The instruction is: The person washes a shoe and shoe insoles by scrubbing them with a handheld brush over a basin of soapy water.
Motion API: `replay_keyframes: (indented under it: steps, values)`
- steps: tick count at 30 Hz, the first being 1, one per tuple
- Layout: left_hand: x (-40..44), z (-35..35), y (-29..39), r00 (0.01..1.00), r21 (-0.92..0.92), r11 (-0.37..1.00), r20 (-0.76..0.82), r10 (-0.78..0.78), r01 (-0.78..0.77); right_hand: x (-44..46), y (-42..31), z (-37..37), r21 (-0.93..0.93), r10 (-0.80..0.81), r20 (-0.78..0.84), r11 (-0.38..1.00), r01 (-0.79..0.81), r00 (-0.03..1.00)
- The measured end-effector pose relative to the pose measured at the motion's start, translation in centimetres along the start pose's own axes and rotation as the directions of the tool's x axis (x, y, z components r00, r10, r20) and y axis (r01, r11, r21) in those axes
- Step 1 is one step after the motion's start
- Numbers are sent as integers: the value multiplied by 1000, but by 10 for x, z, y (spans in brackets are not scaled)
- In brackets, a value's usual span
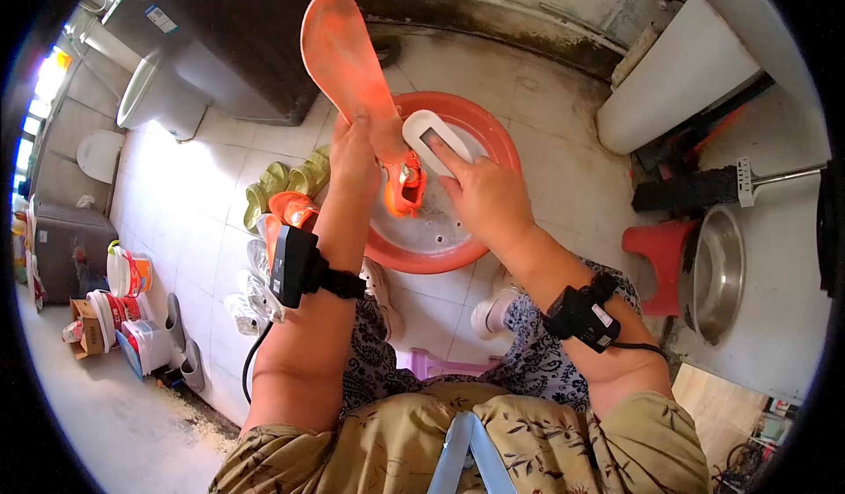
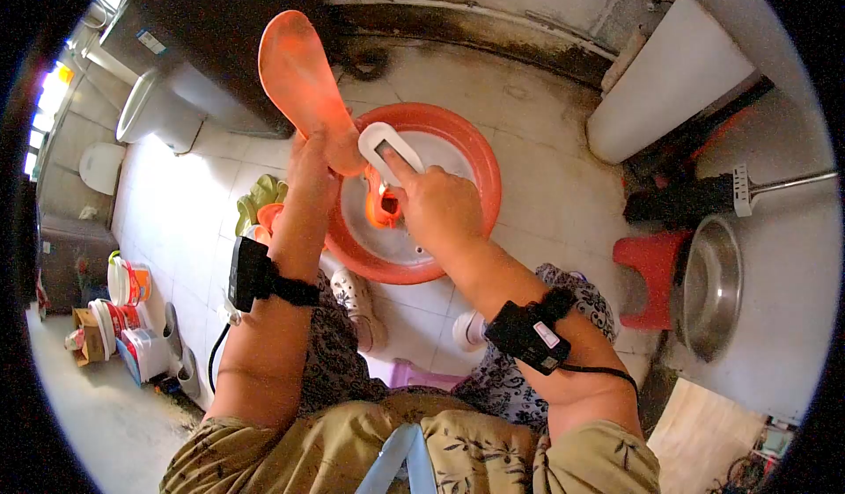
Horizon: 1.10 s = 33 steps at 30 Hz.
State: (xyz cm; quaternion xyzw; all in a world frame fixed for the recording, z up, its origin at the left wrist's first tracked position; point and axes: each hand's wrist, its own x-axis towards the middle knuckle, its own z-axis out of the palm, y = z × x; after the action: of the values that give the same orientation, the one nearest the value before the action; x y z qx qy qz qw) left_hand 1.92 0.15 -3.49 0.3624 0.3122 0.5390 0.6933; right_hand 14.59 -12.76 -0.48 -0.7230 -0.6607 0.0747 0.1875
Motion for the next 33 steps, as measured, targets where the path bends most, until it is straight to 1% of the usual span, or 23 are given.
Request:
replay_keyframes:
  steps: [2, 5, 6, 8, 9, 11, 13, 14, 16, 17, 19, 20, 22, 23, 24, 25, 26, 27, 28, 29, 30, 31, 33]
  values:
    - [-3, 4, 3, 1000, 149, 989, -28, 11, -7, 1, -3, 1, 38, -25, -14, 999, 25, 1000]
    - [-5, 8, 3, 997, 63, 997, -54, -48, 51, -2, -8, 7, 151, -65, 45, 987, 57, 997]
    - [-1, 1, -1, 995, -37, 998, -88, -49, 46, -2, -3, 8, 132, -60, 55, 990, 52, 997]
    - [-2, 0, 5, 992, -8, 998, -115, -58, 57, -1, 15, 15, 109, -60, 61, 993, 53, 996]
    - [-1, -1, 9, 988, 19, 998, -144, -63, 66, 0, 32, 23, 25, 3, 94, 1000, -5, 996]
    - [3, -9, 12, 995, 31, 999, -103, -7, 10, -2, 38, 22, -61, 73, 128, 996, -66, 989]
    - [6, -16, 12, 1000, 84, 996, -13, 28, -26, -1, 32, 7, 35, 117, -7, 993, -117, 993]
    - [5, -17, 10, 999, 80, 996, -21, 33, -32, 1, 30, 7, 31, 107, -4, 994, -107, 994]
    - [0, -5, 10, 998, 46, 997, -22, -60, 61, 6, 28, 6, 317, 96, -149, 947, -45, 984]
    - [-4, -3, 9, 998, 49, 997, -20, -63, 64, 7, 25, 5, 319, 101, -149, 946, -48, 984]
    - [-7, 1, 5, 997, 152, 985, -1, -77, 76, 16, 19, 4, 566, 157, -100, 821, -73, 983]
    - [-5, 0, 1, 997, 151, 986, 0, -75, 74, 22, 19, 8, 566, 156, -102, 821, -72, 983]
    - [0, -5, -11, 997, 109, 994, 69, -31, 23, 35, 17, 17, 780, 139, -184, 623, 59, 973]
    - [4, -9, -17, 997, 111, 993, 69, -39, 32, 39, 19, 19, 782, 146, -180, 622, 51, 973]
    - [7, -11, -19, 994, 389, 920, 104, 16, -55, 42, 19, 15, 815, 182, -114, 580, -13, 977]
    - [7, -8, -19, 986, 629, 765, 156, 52, -140, 45, 20, 12, 842, 220, -43, 533, -83, 975]
    - [7, -8, -17, 988, 632, 766, 156, 24, -118, 47, 22, 10, 878, 234, 4, 464, -115, 972]
    - [1, 1, -3, 978, 353, 935, 202, -57, -18, 50, 23, 12, 877, 261, 27, 457, -149, 965]
    - [-9, 4, 1, 958, 41, 992, 257, -127, 120, 51, 22, 13, 871, 278, 56, 457, -184, 959]
    - [-19, 1, -6, 953, 43, 987, 253, -164, 158, 48, 19, 12, 863, 290, 78, 459, -210, 954]
    - [-20, 1, -9, 945, -65, 975, 267, -190, 214, 40, 8, -3, 782, 282, 132, 560, -275, 950]
    - [-18, 2, -7, 938, -172, 951, 281, -204, 259, 37, 7, 3, 781, 277, 121, 566, -264, 953]
    - [-26, 8, -8, 946, -177, 966, 297, -127, 186, 38, 7, 26, 845, 253, 92, 492, -210, 963]
